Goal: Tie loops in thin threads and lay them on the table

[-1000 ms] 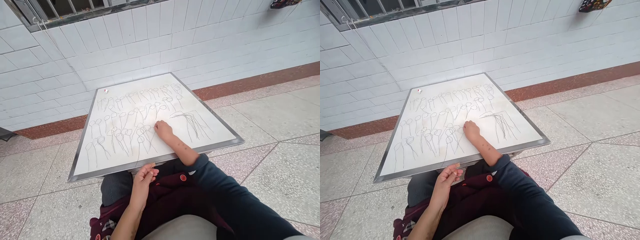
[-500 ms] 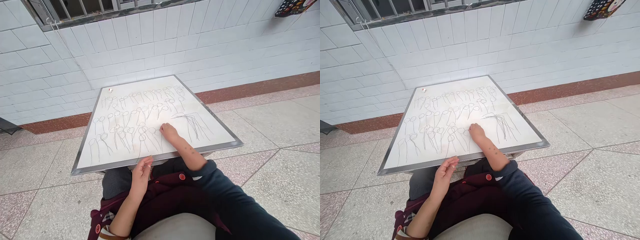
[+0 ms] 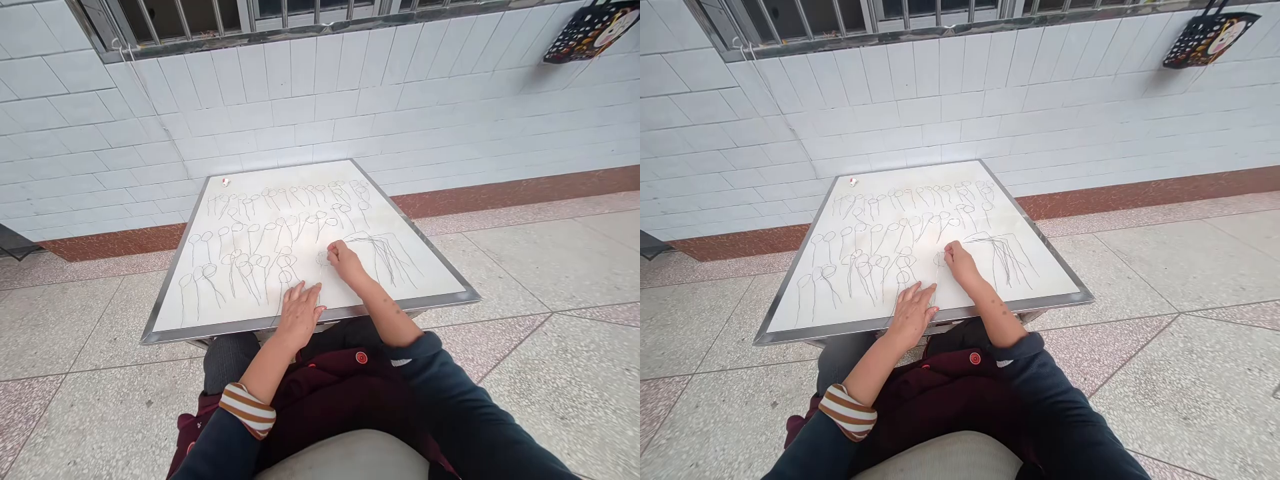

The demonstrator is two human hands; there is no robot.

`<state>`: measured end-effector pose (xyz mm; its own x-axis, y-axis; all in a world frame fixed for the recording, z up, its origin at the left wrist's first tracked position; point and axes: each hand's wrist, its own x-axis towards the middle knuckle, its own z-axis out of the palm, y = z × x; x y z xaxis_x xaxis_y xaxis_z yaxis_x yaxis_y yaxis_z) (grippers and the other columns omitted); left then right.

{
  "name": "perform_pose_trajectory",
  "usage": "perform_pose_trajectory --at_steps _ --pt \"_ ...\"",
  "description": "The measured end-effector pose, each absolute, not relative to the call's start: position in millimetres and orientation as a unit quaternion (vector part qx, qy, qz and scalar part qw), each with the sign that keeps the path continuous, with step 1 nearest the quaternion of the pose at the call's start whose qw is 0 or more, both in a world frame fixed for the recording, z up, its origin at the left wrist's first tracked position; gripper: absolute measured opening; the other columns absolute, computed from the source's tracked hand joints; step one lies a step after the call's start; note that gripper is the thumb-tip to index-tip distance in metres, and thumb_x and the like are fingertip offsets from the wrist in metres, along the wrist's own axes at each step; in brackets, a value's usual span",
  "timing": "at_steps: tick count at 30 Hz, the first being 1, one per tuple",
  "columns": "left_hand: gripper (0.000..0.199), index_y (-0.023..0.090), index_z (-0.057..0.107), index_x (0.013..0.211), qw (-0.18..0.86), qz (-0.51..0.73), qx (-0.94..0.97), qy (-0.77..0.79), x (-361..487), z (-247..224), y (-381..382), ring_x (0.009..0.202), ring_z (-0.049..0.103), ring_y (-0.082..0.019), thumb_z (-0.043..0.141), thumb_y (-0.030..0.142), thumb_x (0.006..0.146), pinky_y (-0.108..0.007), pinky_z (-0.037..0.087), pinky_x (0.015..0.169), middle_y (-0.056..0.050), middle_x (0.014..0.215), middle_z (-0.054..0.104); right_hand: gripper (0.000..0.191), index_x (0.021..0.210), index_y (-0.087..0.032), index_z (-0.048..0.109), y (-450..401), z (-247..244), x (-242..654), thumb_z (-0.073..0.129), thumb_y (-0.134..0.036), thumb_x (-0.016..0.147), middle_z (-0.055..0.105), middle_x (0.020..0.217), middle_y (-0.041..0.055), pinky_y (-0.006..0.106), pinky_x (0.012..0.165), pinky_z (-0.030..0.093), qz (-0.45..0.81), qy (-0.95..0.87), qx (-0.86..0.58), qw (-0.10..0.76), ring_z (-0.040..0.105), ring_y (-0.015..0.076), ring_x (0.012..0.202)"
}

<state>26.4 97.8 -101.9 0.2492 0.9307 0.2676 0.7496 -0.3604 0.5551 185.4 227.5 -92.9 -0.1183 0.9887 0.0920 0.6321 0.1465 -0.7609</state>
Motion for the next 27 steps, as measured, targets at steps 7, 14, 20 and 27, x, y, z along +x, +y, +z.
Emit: perform_pose_trajectory --at_steps 7,14,20,27 --pt "0.039 0.016 0.055 0.127 0.182 0.385 0.690 0.585 16.2 -98.8 103.7 0.129 0.041 -0.030 0.046 0.019 0.090 -0.049 0.029 0.108 -0.013 0.126 0.061 0.023 0.102 -0.020 0.055 223.5 -85.9 175.9 0.039 -0.026 0.087 0.065 0.090 0.0033 0.028 0.065 0.049 0.349 -0.652 -0.521 0.425 0.061 0.0136 0.073" --pt "0.065 0.018 0.030 0.145 0.290 0.496 0.553 0.604 12.3 -89.6 122.9 0.115 0.055 -0.027 0.056 0.025 0.086 -0.043 0.046 0.090 -0.016 0.126 0.061 0.019 0.097 -0.022 0.058 208.5 -72.8 148.6 0.046 -0.029 0.085 0.065 0.086 0.0012 0.028 0.066 0.049 0.388 -0.646 -0.465 0.465 0.061 0.0131 0.071" --pt "0.051 0.014 0.042 0.135 0.387 0.557 0.463 0.571 18.5 -89.6 136.2 0.085 0.068 -0.019 0.050 0.019 0.085 -0.032 0.051 0.074 -0.012 0.100 0.072 0.017 0.095 -0.022 0.059 197.2 -70.9 133.3 0.051 -0.030 0.082 0.066 0.086 0.0003 0.026 0.063 0.051 0.414 -0.613 -0.450 0.500 0.062 0.0128 0.072" --pt "0.050 0.012 0.048 0.129 0.430 0.573 0.405 0.568 16.8 -96.4 137.2 0.076 0.068 -0.017 0.056 0.018 0.080 -0.029 0.052 0.068 -0.009 0.088 0.072 0.021 0.096 -0.020 0.057 194.0 -79.0 125.2 0.052 -0.036 0.082 0.064 0.087 0.0023 0.026 0.060 0.054 0.415 -0.543 -0.478 0.551 0.062 0.0137 0.074"
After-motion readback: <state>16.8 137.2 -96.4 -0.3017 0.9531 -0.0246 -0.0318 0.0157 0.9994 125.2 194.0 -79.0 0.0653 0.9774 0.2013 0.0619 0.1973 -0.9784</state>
